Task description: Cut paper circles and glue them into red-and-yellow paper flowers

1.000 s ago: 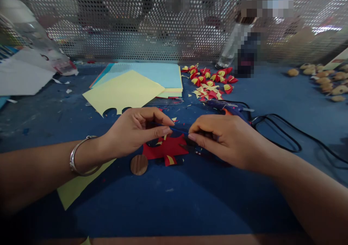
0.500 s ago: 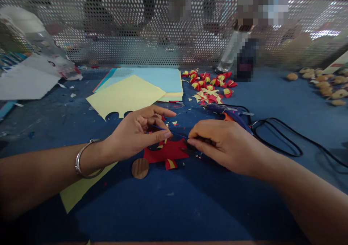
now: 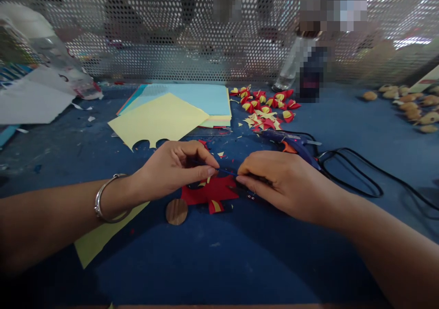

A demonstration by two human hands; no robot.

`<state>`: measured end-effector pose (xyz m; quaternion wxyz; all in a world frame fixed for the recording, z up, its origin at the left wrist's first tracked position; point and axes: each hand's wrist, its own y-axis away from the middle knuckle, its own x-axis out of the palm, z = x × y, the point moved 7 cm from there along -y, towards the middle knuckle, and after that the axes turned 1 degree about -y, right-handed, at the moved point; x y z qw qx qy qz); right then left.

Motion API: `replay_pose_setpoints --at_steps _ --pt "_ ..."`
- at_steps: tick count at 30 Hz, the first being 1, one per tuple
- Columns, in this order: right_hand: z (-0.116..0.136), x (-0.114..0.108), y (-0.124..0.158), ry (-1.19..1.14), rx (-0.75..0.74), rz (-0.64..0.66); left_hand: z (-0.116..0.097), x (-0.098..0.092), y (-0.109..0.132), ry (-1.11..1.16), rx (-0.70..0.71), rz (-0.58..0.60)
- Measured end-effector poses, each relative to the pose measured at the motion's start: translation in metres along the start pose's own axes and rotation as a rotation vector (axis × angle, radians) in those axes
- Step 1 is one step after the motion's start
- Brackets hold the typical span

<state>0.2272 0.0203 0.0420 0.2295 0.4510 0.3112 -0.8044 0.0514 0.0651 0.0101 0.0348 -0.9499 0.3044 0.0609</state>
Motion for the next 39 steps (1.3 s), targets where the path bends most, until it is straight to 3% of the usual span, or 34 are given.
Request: replay_pose_setpoints --at_steps 21,30,39 --pt "0.002 0.001 0.001 -0.010 0.028 0.046 -0.015 0.000 0.006 -0.137 0.143 -0.008" --pt "-0.002 0.001 0.002 0.025 0.030 0.039 -0.008 0.001 0.003 -0.067 0.041 0.018" --pt "-0.006 0.003 0.001 0.024 0.037 0.058 -0.007 0.003 0.005 -0.120 0.047 0.042"
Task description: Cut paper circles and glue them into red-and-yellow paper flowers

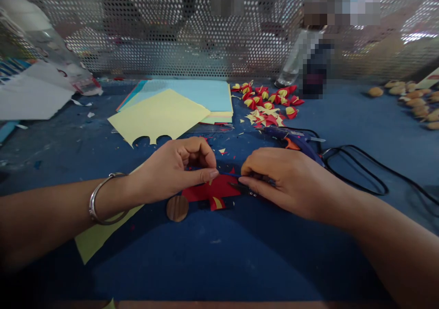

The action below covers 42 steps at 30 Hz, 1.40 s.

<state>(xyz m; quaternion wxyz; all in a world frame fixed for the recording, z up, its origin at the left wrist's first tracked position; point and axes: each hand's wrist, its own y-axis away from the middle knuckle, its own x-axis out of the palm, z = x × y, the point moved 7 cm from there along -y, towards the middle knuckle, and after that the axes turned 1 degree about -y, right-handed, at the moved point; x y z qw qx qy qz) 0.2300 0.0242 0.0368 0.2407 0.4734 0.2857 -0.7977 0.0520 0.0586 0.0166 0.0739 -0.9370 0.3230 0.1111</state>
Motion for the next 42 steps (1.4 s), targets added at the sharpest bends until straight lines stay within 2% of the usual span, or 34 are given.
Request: replay_pose_setpoints --at_steps 12,19,26,36,42 --pt "0.002 0.001 0.001 -0.033 -0.006 0.014 0.002 -0.002 -0.002 0.026 -0.026 -0.006" --pt "0.004 0.001 0.002 -0.038 0.004 0.041 -0.002 -0.005 -0.002 -0.054 -0.017 -0.082" --pt "0.002 0.005 0.004 -0.014 -0.014 0.054 0.004 -0.001 -0.002 0.042 -0.029 -0.008" --pt "0.007 0.001 -0.001 0.013 -0.008 0.070 0.007 0.001 -0.004 0.103 -0.026 0.033" --pt "0.012 -0.002 0.000 0.020 -0.069 0.034 -0.007 -0.002 -0.001 -0.099 0.116 0.016"
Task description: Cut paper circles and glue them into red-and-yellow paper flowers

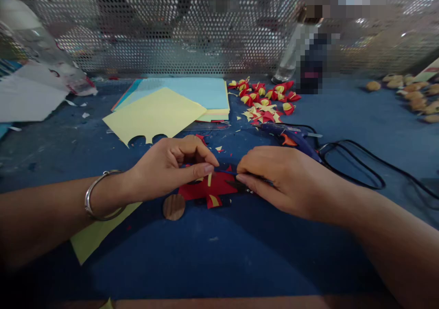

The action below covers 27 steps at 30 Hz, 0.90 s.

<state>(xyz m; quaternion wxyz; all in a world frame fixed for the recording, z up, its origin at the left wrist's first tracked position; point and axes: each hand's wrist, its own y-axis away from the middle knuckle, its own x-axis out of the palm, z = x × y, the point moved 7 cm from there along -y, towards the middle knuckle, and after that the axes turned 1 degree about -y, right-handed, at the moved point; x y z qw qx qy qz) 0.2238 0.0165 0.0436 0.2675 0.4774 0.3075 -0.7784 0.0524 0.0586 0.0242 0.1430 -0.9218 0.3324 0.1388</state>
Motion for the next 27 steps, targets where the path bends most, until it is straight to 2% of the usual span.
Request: replay_pose_setpoints --at_steps 5,16,27 --pt "0.000 0.001 0.002 -0.024 -0.011 -0.009 -0.007 0.001 0.002 -0.060 0.053 0.023" --pt "-0.008 0.002 0.004 -0.014 0.068 -0.001 0.010 0.003 -0.003 0.209 -0.083 0.049" --pt "-0.010 0.005 0.005 -0.046 0.124 0.048 0.018 0.004 -0.001 0.224 -0.190 0.052"
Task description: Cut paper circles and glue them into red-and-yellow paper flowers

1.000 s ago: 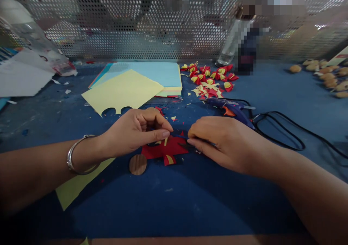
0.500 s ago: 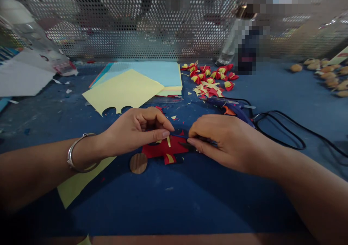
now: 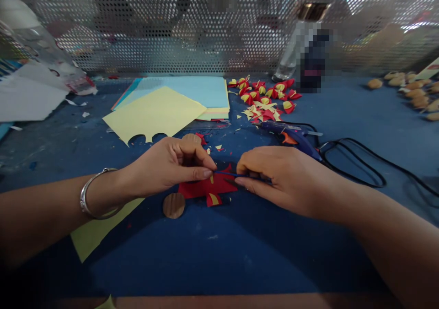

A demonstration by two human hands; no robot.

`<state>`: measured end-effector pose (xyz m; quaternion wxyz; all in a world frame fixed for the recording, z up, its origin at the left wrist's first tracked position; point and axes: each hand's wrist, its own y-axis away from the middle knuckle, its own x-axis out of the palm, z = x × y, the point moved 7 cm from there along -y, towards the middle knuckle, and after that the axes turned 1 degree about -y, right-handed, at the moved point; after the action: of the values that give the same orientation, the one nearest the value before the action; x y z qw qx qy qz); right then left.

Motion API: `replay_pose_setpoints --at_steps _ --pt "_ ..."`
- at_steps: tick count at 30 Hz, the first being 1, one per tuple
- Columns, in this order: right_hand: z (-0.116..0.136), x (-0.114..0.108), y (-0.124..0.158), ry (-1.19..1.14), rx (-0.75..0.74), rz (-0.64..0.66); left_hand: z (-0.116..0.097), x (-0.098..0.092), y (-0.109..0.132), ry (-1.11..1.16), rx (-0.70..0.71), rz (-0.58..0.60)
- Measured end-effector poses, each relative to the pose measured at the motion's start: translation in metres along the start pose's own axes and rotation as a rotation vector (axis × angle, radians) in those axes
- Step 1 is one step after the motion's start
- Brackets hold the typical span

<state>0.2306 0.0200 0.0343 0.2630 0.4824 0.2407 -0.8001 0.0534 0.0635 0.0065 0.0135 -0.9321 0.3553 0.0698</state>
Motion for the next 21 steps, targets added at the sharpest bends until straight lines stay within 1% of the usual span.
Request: replay_pose_setpoints --at_steps 6,9,15,21 --pt "0.0009 0.0008 -0.0012 -0.041 0.003 0.022 0.0003 -0.0002 0.0000 -0.021 -0.019 -0.001" --pt "0.0036 0.0005 -0.0024 -0.038 -0.022 0.027 0.0006 -0.0003 0.0004 0.007 -0.011 -0.007" --pt "0.0052 -0.0004 -0.0023 -0.015 -0.067 0.021 -0.0005 0.0016 0.0017 0.046 -0.050 0.012" --pt "0.0043 0.0000 -0.0001 -0.006 -0.078 0.002 -0.0050 0.0000 0.0017 0.005 -0.043 -0.035"
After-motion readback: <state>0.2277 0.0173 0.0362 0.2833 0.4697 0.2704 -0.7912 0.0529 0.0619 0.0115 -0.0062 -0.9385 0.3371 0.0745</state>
